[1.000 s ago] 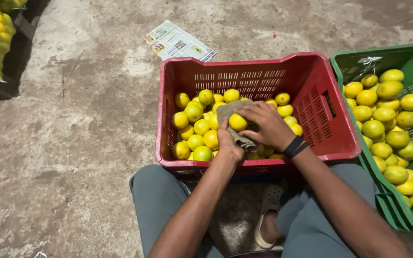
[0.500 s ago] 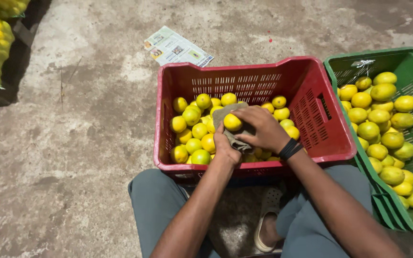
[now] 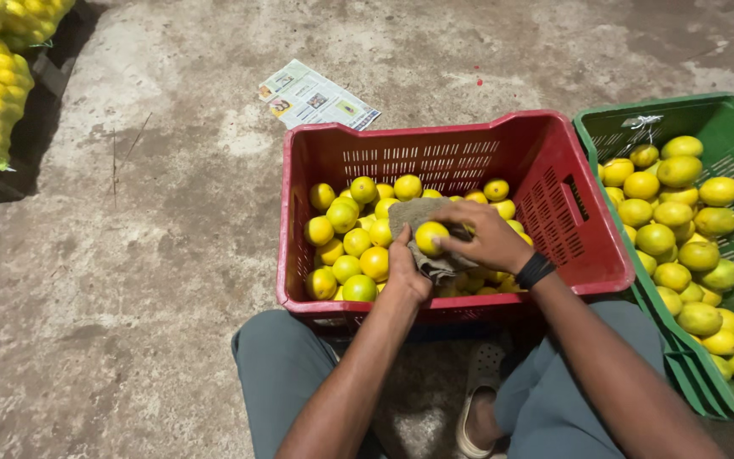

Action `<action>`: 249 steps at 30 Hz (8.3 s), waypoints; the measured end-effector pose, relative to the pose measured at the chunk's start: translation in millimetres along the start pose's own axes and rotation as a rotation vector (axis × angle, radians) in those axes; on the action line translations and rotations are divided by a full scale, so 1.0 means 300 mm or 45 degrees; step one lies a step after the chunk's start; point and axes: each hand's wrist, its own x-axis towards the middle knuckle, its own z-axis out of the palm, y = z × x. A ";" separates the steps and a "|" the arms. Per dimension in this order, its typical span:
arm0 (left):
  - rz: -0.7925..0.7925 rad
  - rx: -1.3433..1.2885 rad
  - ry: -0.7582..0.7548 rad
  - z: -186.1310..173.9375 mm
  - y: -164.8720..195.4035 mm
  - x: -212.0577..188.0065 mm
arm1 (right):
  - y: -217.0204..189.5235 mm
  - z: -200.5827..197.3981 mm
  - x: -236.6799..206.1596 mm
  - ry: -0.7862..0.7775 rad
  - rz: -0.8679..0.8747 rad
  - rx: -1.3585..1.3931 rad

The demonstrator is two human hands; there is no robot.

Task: The person sits on the floor and wipes yellow citrus fruits one by one using a cloth. The person picks each fruit from a red crate, rubs it with the cloth, and places it into a green crate.

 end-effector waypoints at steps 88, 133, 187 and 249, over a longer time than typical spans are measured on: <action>0.330 -0.160 0.207 -0.007 -0.027 -0.035 | 0.144 -0.047 0.124 -0.982 0.762 -0.592; 0.035 0.059 -0.037 0.076 -0.029 -0.082 | -0.099 -0.044 -0.037 0.013 0.304 -0.086; 0.088 0.051 0.237 0.014 -0.019 -0.016 | -0.026 0.027 -0.004 -0.070 0.208 -0.069; 0.127 0.015 0.231 0.002 0.012 -0.035 | -0.004 0.059 0.015 -0.255 0.332 0.536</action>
